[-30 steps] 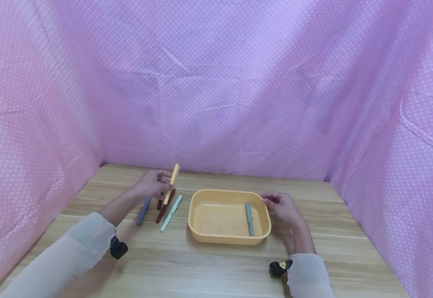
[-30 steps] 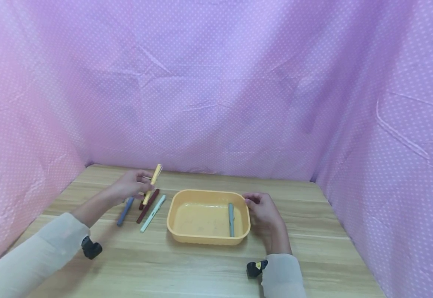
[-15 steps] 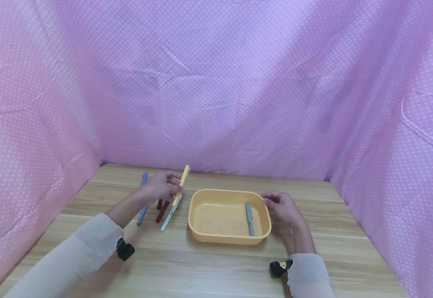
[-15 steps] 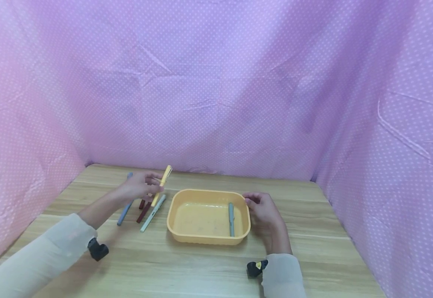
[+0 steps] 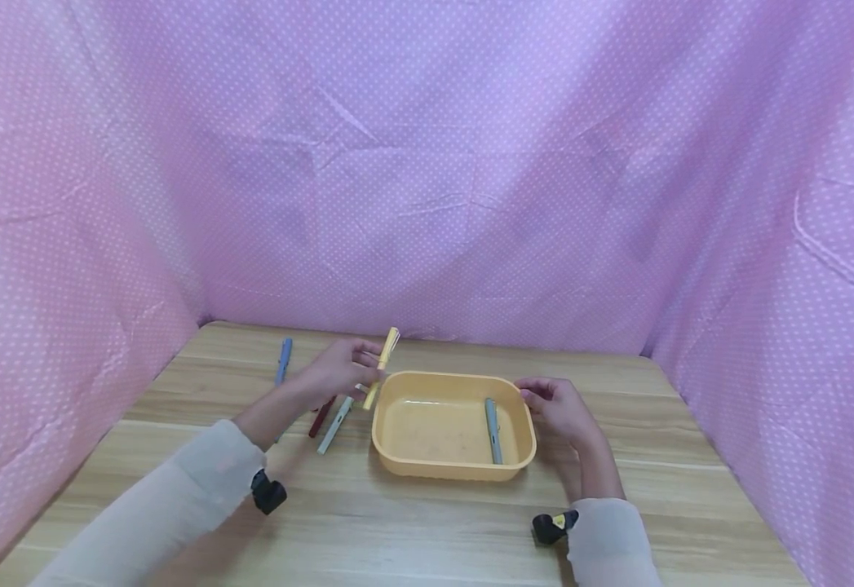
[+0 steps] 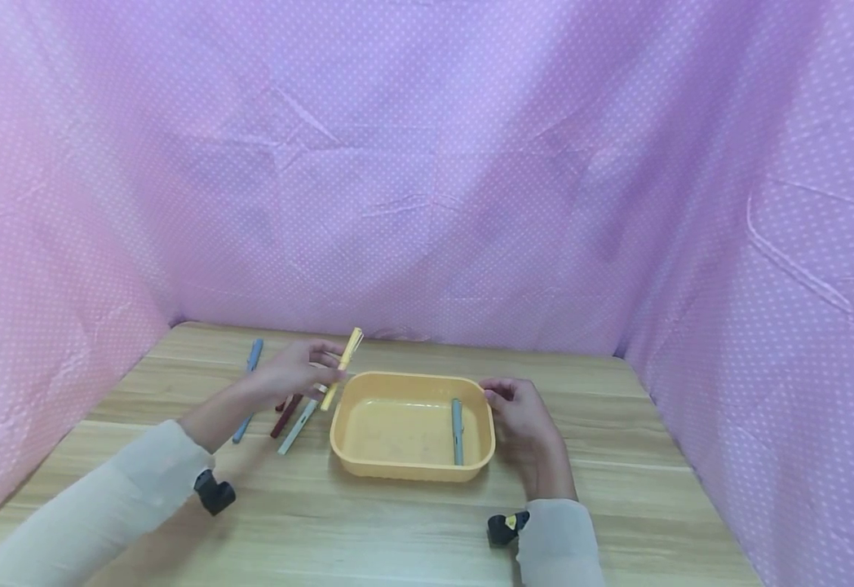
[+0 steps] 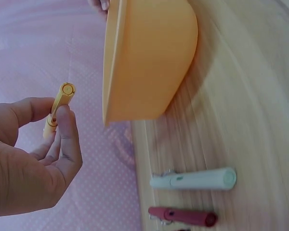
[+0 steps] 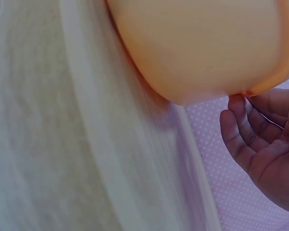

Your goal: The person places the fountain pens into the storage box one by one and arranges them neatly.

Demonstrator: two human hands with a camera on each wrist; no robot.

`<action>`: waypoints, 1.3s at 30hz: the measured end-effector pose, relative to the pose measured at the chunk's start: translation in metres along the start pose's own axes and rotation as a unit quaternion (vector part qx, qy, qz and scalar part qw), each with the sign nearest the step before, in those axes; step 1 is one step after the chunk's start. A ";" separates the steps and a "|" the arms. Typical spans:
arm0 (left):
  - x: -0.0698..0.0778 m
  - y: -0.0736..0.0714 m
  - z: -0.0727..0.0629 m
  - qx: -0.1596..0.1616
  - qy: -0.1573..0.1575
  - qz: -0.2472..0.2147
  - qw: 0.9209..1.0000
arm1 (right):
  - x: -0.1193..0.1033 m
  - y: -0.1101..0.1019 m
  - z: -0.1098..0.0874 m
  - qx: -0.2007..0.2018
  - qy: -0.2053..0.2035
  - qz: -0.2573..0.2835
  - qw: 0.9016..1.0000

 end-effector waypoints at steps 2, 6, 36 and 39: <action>0.001 0.005 0.002 -0.007 0.003 -0.008 1.000 | -0.001 0.000 -0.001 -0.001 0.001 0.000 1.000; 0.001 0.016 0.005 -0.024 0.010 -0.019 0.999 | -0.002 0.001 -0.001 0.000 0.005 0.002 1.000; -0.004 0.071 0.015 -0.062 0.005 -0.070 0.996 | -0.005 0.001 -0.004 -0.007 0.001 -0.006 1.000; -0.003 0.074 0.016 -0.063 0.005 -0.076 0.995 | -0.007 0.000 -0.005 -0.005 -0.001 -0.003 1.000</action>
Point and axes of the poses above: each hand's wrist, its own z-axis towards the middle knuckle, its own y-axis out of the palm, x = y × z, the point moved 10 cm from there along z, towards the middle knuckle, and after that the axes turned 8 degrees about -x, right-handed, at the moved point
